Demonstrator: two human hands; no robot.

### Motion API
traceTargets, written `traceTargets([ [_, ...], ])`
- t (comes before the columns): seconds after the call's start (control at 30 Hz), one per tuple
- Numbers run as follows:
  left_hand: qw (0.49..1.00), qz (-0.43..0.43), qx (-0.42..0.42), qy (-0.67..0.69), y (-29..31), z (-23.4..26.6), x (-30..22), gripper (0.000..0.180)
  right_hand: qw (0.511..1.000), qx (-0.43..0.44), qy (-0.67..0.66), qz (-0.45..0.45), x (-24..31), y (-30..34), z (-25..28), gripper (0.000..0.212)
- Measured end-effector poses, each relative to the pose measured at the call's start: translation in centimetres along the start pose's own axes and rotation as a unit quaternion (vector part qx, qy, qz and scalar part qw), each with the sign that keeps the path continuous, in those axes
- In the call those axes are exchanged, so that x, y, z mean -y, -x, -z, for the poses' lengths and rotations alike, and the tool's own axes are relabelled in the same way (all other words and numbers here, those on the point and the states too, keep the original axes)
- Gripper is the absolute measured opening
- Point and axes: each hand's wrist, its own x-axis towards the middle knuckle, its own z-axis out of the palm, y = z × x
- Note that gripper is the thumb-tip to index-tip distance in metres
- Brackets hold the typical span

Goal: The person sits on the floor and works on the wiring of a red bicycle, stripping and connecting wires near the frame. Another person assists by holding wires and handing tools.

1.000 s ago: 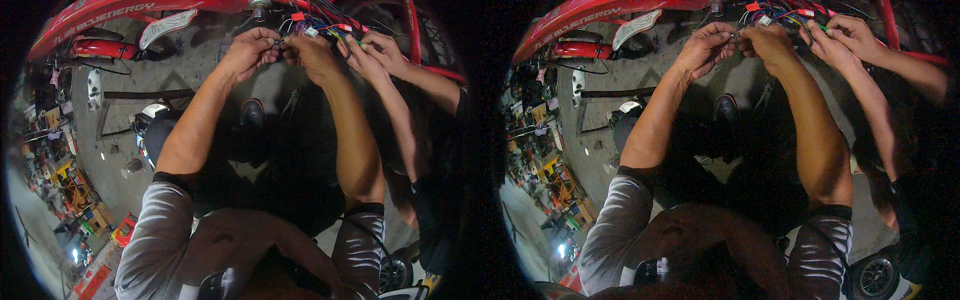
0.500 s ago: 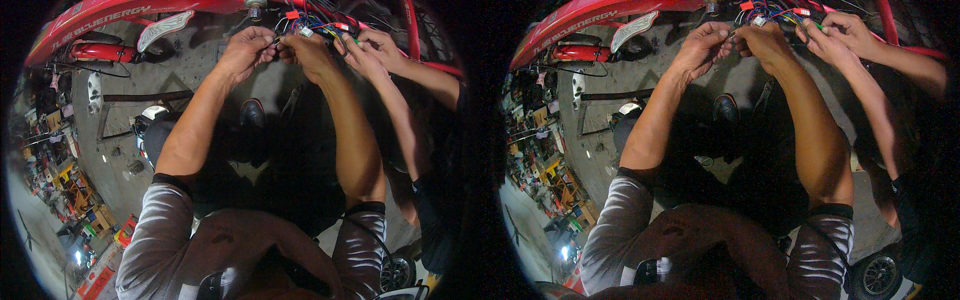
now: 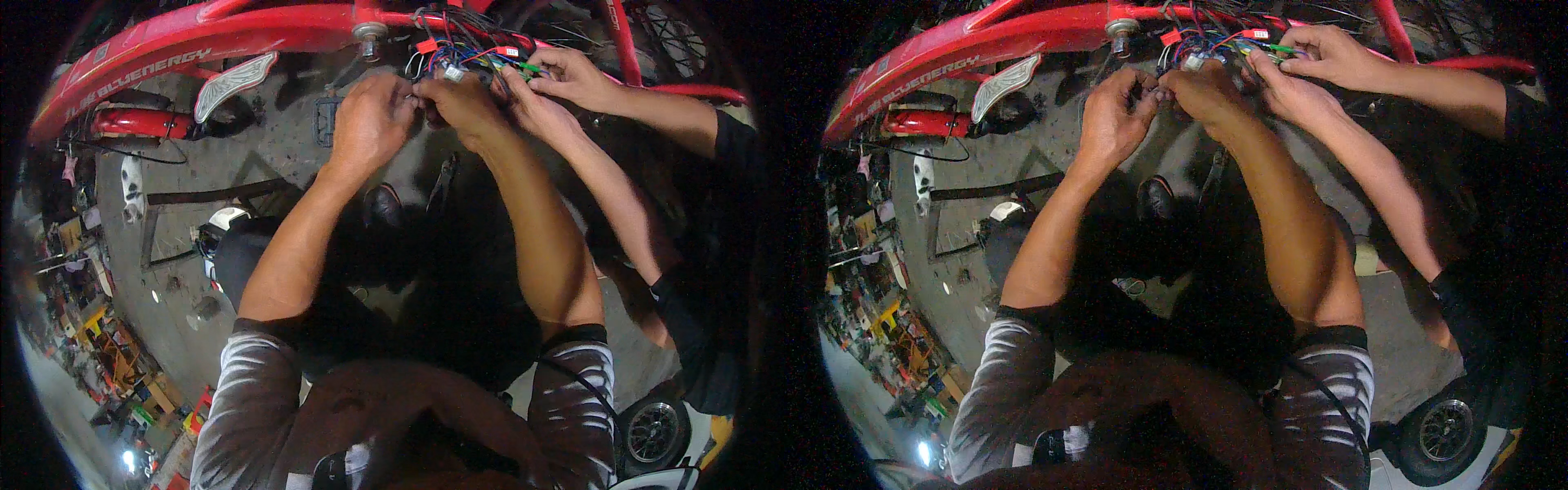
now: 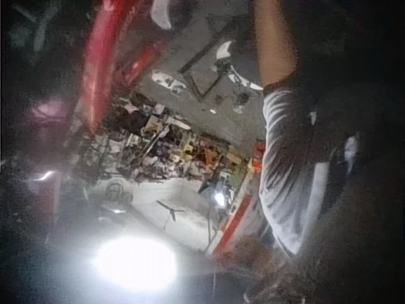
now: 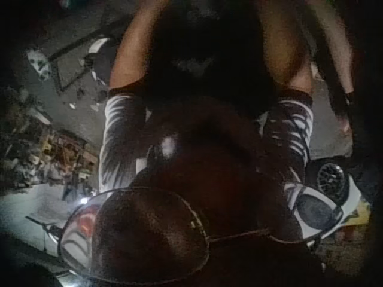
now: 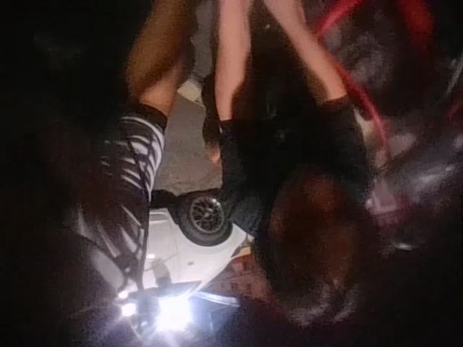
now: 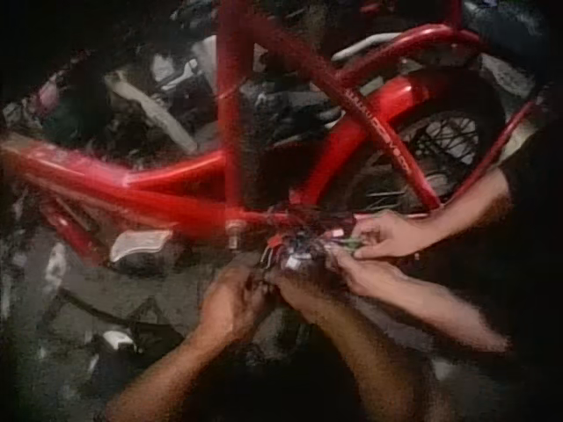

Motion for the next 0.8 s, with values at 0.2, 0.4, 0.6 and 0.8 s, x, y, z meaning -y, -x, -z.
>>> traceTargets([
  [0.2,0.995,0.082,0.024,0.060,0.1,-0.8,1.1,0.013,1.000,0.008,-0.018,-0.010,0.6,0.6,-0.2,0.021],
  [0.4,0.985,0.119,0.066,0.102,-0.2,-0.9,1.5,0.013,0.997,0.042,-0.070,-0.001,1.2,1.4,-0.2,0.014],
  [0.6,0.911,0.244,0.107,0.314,-0.8,-0.4,1.5,0.013,0.998,0.026,-0.060,0.018,1.4,1.9,-0.6,0.016],
  [0.8,0.958,0.201,0.109,0.171,-1.4,-0.6,2.3,0.018,1.000,0.027,-0.004,0.014,0.3,3.1,-0.8,0.021],
])
